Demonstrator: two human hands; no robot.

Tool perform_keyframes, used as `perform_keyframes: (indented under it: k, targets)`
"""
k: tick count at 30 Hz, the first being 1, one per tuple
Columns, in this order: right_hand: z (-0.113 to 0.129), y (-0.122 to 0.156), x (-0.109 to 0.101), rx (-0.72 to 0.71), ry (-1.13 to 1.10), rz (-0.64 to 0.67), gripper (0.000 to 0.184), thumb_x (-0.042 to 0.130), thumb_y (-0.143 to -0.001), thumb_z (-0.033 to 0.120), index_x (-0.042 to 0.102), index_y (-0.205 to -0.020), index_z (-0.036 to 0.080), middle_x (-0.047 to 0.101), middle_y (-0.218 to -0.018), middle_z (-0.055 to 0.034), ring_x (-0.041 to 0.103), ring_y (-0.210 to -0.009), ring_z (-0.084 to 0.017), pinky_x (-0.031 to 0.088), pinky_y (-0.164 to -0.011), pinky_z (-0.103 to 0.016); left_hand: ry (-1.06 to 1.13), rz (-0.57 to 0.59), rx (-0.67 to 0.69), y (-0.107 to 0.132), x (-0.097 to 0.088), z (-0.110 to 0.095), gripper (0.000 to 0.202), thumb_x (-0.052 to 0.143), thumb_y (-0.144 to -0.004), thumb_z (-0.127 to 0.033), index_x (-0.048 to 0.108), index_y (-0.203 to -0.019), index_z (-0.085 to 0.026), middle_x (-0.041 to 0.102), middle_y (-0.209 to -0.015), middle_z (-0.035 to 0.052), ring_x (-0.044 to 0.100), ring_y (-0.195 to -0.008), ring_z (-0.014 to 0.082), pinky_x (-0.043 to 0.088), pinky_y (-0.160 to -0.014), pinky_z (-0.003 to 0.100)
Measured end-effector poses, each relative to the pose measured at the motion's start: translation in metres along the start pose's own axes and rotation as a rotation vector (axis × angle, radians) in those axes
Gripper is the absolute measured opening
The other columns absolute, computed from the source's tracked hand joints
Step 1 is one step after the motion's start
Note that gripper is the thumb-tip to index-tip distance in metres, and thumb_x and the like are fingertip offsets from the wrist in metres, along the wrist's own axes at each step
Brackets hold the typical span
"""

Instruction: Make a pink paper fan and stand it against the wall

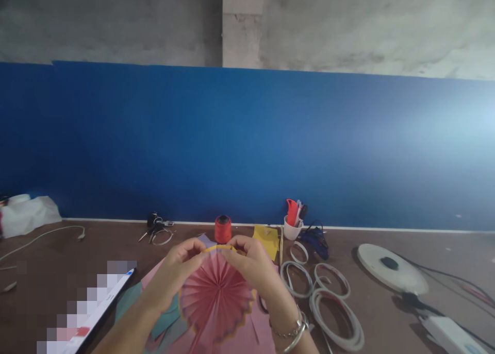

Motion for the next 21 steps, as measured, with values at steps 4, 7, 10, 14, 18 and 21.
perform_keyframes:
  k: [4,7,10,14,18,21]
  targets:
    - [0.002,0.001,0.000,0.032,-0.069,0.030,0.031,0.068,-0.069,0.044,0.056,-0.062,0.017,0.036,-0.052,0.0074,0.025,-0.049,-0.007,0.018,-0.048,-0.023,0.024,-0.002,-0.024,0.001,0.000,-0.002,0.013,0.061,-0.074,-0.029,0.058,-0.067,-0.018,0.046,-0.061,-0.0050,0.040,-0.060,0.0102,0.032,-0.058,0.021]
    - [0.001,0.000,0.000,0.039,-0.081,0.035,0.031,0.068,-0.069,0.044,0.055,-0.062,0.017,0.038,-0.054,0.0066,0.027,-0.051,-0.008,0.019,-0.049,-0.024,0.051,0.000,-0.058,0.002,0.001,-0.002,0.016,0.063,-0.073,-0.032,0.058,-0.067,-0.018,0.048,-0.061,-0.0049,0.042,-0.059,0.0104,0.033,-0.058,0.021]
    - [-0.002,-0.002,-0.002,0.040,-0.085,0.000,0.032,0.069,-0.068,0.046,0.055,-0.062,0.017,0.039,-0.054,0.0062,0.029,-0.051,-0.008,0.020,-0.048,-0.023,0.081,0.026,-0.075,0.002,0.002,-0.002,0.020,0.063,-0.076,-0.038,0.061,-0.076,-0.018,0.056,-0.069,-0.0018,0.051,-0.068,0.0138,0.039,-0.066,0.023]
    - [-0.010,-0.005,-0.008,0.060,-0.097,-0.044,0.036,0.068,-0.068,0.050,0.056,-0.064,0.017,0.043,-0.053,0.0054,0.034,-0.049,-0.008,0.024,-0.047,-0.022,0.072,0.000,-0.076,0.002,0.000,-0.004,0.024,0.063,-0.075,-0.041,0.062,-0.083,-0.018,0.061,-0.077,0.0008,0.055,-0.076,0.0165,0.040,-0.071,0.025]
    - [-0.008,-0.003,-0.011,0.050,-0.106,-0.019,0.032,0.066,-0.072,0.048,0.061,-0.071,0.017,0.053,-0.059,0.0026,0.046,-0.054,-0.011,0.033,-0.051,-0.023,0.070,-0.017,-0.087,0.002,0.000,-0.003,0.021,0.067,-0.071,-0.036,0.056,-0.069,-0.019,0.052,-0.064,-0.0045,0.046,-0.062,0.0112,0.035,-0.061,0.022]
    - [-0.002,-0.001,-0.009,0.011,-0.093,0.021,0.029,0.063,-0.076,0.045,0.067,-0.084,0.017,0.065,-0.075,-0.0024,0.058,-0.069,-0.017,0.043,-0.063,-0.027,0.097,-0.032,-0.067,0.001,-0.001,-0.001,0.019,0.066,-0.072,-0.035,0.056,-0.069,-0.018,0.053,-0.065,-0.0042,0.046,-0.063,0.0111,0.036,-0.062,0.022]
Point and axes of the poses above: each hand's wrist, its own y-axis away from the middle knuckle, its own x-axis out of the palm, z = x × y, the point moved 5 cm from there along -y, towards the middle knuckle
